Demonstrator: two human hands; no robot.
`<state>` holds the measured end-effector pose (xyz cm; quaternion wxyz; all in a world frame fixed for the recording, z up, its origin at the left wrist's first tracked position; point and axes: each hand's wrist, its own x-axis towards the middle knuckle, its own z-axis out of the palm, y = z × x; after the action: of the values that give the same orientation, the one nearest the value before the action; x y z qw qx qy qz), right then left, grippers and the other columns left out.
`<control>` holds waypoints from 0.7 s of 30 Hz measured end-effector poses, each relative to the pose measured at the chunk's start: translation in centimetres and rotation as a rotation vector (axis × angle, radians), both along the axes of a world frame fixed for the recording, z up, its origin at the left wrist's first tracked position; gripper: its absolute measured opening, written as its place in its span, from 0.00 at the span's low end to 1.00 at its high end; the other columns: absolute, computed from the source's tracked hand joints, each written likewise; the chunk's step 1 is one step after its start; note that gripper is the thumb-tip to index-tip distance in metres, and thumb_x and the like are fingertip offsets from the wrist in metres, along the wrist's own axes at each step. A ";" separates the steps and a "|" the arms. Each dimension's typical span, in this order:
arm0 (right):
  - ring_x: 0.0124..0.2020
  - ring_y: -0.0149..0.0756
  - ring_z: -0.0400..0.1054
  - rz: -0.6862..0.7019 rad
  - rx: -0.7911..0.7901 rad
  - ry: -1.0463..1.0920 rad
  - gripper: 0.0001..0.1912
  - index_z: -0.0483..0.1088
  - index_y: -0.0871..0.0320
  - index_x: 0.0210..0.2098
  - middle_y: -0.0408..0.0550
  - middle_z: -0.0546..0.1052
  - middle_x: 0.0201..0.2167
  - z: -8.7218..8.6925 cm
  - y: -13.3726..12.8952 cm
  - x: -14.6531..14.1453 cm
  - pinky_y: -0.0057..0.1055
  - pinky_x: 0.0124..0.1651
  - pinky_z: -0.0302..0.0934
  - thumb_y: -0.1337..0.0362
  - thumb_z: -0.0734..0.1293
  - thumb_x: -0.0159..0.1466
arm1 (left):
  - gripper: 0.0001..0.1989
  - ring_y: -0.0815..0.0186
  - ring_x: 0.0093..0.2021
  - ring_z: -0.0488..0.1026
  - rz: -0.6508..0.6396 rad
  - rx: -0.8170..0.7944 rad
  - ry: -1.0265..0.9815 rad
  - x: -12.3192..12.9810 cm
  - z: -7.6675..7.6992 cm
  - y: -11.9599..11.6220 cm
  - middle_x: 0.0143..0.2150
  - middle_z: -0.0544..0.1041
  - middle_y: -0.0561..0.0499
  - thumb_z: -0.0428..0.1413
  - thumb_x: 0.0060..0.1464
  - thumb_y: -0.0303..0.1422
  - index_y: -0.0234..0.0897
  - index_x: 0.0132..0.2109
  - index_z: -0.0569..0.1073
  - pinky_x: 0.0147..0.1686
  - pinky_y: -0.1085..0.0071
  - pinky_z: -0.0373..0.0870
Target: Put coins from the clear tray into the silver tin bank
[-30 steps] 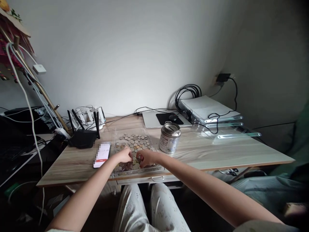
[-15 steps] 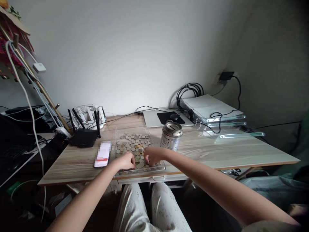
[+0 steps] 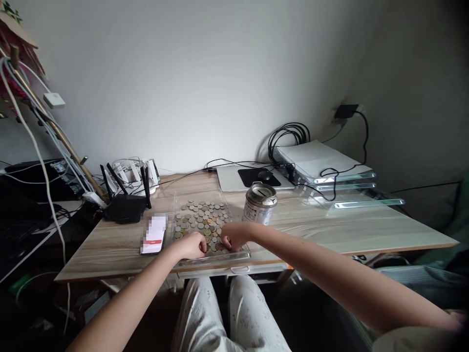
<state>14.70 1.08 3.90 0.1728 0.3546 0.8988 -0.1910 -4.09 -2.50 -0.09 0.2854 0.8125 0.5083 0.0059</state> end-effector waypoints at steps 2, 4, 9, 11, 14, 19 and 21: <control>0.23 0.29 0.63 0.075 -0.004 -0.035 0.12 0.73 0.58 0.24 0.40 0.73 0.21 -0.2 0.0 0.1 0.23 0.25 0.50 0.73 0.66 0.38 | 0.08 0.69 0.26 0.69 -0.034 -0.036 -0.033 -0.1 -0.2 0.2 0.28 0.75 0.50 0.52 0.38 0.30 0.35 0.29 0.74 0.24 0.77 0.61; 0.24 0.31 0.64 0.134 0.016 -0.076 0.14 0.74 0.58 0.26 0.42 0.74 0.22 -0.4 0.1 0.1 0.24 0.25 0.50 0.74 0.65 0.38 | 0.10 0.69 0.26 0.69 -0.034 -0.090 -0.060 0.0 -0.3 0.5 0.28 0.75 0.50 0.52 0.38 0.30 0.34 0.31 0.74 0.23 0.77 0.61; 0.25 0.34 0.66 0.140 -0.013 -0.122 0.15 0.74 0.59 0.26 0.44 0.74 0.21 -1.0 0.6 0.2 0.26 0.28 0.54 0.75 0.62 0.40 | 0.18 0.68 0.23 0.69 0.029 -0.172 -0.050 0.7 -0.2 1.0 0.28 0.76 0.49 0.55 0.36 0.30 0.32 0.39 0.72 0.20 0.76 0.60; 0.23 0.33 0.66 0.081 -0.081 -0.121 0.15 0.74 0.59 0.25 0.41 0.72 0.17 -0.9 0.7 0.2 0.27 0.29 0.56 0.76 0.62 0.39 | 0.15 0.69 0.23 0.68 0.017 -0.183 -0.028 0.9 0.1 0.9 0.27 0.76 0.50 0.54 0.37 0.31 0.33 0.37 0.74 0.20 0.76 0.60; 0.19 0.31 0.64 -0.006 -0.215 -0.162 0.14 0.73 0.59 0.23 0.37 0.67 0.11 -0.4 0.9 -0.2 0.27 0.29 0.57 0.77 0.62 0.37 | 0.10 0.70 0.24 0.69 -0.038 -0.148 -0.006 1.0 0.3 0.8 0.26 0.76 0.51 0.52 0.38 0.30 0.34 0.30 0.75 0.22 0.77 0.60; 0.17 0.33 0.64 0.006 -0.272 -0.248 0.10 0.70 0.62 0.18 0.38 0.65 0.10 0.1 0.6 -0.8 0.29 0.28 0.58 0.78 0.61 0.39 | 0.10 0.69 0.27 0.70 -0.027 -0.123 -0.119 1.3 -0.1 0.5 0.27 0.76 0.51 0.52 0.39 0.29 0.34 0.31 0.76 0.25 0.77 0.62; 0.18 0.34 0.65 -0.020 -0.253 -0.234 0.08 0.69 0.63 0.18 0.40 0.67 0.11 -0.1 0.7 -0.4 0.30 0.28 0.59 0.77 0.61 0.40 | 0.08 0.69 0.26 0.69 0.052 -0.137 -0.197 1.4 -0.4 0.3 0.25 0.75 0.51 0.53 0.39 0.28 0.34 0.30 0.75 0.26 0.76 0.63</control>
<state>14.28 1.76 3.82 0.3173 0.3589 0.8378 -0.2617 -2.65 -2.21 -0.45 0.3888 0.7729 0.4980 0.0585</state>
